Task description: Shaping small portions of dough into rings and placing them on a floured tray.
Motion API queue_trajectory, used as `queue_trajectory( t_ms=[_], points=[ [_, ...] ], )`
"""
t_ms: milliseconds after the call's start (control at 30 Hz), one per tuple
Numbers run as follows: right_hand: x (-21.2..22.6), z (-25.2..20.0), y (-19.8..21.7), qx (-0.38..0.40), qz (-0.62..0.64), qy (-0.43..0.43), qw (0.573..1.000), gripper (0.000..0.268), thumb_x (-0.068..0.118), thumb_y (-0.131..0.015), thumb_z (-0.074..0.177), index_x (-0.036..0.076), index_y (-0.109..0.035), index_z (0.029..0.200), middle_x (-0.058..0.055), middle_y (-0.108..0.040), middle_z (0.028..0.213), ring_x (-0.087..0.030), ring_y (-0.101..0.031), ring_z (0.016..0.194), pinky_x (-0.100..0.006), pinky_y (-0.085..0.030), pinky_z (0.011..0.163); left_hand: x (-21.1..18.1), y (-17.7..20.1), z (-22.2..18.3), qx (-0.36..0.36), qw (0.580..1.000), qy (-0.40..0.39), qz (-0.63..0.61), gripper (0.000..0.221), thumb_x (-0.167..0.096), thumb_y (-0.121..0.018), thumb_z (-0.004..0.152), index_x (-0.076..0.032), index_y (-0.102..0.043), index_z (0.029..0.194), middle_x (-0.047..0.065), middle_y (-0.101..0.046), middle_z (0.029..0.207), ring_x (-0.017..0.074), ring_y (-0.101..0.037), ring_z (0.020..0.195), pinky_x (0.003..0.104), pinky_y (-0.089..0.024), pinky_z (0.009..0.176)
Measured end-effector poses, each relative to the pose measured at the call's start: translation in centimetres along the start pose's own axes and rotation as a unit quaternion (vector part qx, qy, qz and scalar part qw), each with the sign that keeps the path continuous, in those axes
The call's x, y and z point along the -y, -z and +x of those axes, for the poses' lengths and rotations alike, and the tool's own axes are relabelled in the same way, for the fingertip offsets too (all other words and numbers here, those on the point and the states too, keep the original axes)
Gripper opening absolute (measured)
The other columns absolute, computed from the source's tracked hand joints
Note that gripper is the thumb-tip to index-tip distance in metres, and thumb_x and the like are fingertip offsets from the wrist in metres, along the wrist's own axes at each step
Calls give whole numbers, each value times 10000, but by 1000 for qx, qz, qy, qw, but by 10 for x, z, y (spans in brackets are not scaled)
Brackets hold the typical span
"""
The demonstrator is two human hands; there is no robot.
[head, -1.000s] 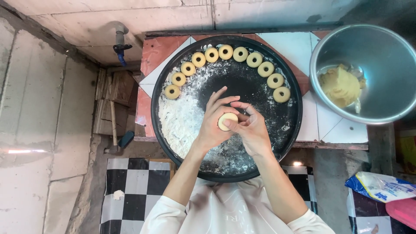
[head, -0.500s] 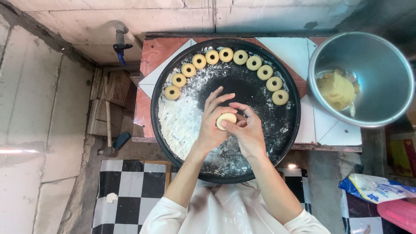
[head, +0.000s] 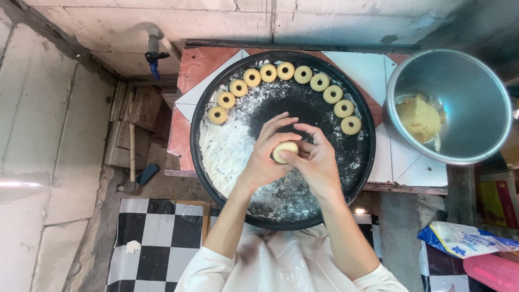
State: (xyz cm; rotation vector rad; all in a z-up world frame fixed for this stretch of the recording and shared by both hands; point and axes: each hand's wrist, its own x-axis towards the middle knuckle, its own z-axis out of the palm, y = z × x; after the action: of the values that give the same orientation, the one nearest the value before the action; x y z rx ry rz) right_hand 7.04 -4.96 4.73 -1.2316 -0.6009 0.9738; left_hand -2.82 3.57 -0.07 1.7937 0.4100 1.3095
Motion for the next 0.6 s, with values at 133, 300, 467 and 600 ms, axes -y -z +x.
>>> queue_trajectory(
  t_ms=[133,300,467,600],
  points=[
    [-12,3,5,37,-6,-15,999,791,-74,-868,670,-14,-523,1379,-252,-718,981,-218,-716,805,-307,-633,716,-1,1,4,22,999,-24,-1,326,-206,-911,724,-151,-736,993,84,-652,1314,384,-518,1350,541,-355,1170],
    [-44,10,9,5,39,-7,999,713,-68,-864,702,-43,-536,1334,-233,-716,992,-186,-704,808,-278,-627,691,-1,-6,3,-17,999,-31,5,287,-205,-903,759,-131,-721,969,77,-654,1298,362,-514,1345,511,-366,1163],
    [-39,10,2,8,76,5,997,694,-56,-861,717,-76,-527,1324,-238,-716,992,-215,-722,838,-299,-638,716,3,-23,-6,-131,990,-33,40,295,-220,-907,761,-118,-691,933,62,-698,1189,355,-561,1290,478,-411,1127],
    [-22,10,-4,-5,67,14,998,665,-66,-857,724,-95,-536,1305,-242,-717,951,-220,-721,821,-300,-637,687,-4,-31,-1,-164,984,-32,57,305,-210,-918,749,-99,-693,921,66,-716,1139,342,-607,1231,454,-447,1099]
  ],
)
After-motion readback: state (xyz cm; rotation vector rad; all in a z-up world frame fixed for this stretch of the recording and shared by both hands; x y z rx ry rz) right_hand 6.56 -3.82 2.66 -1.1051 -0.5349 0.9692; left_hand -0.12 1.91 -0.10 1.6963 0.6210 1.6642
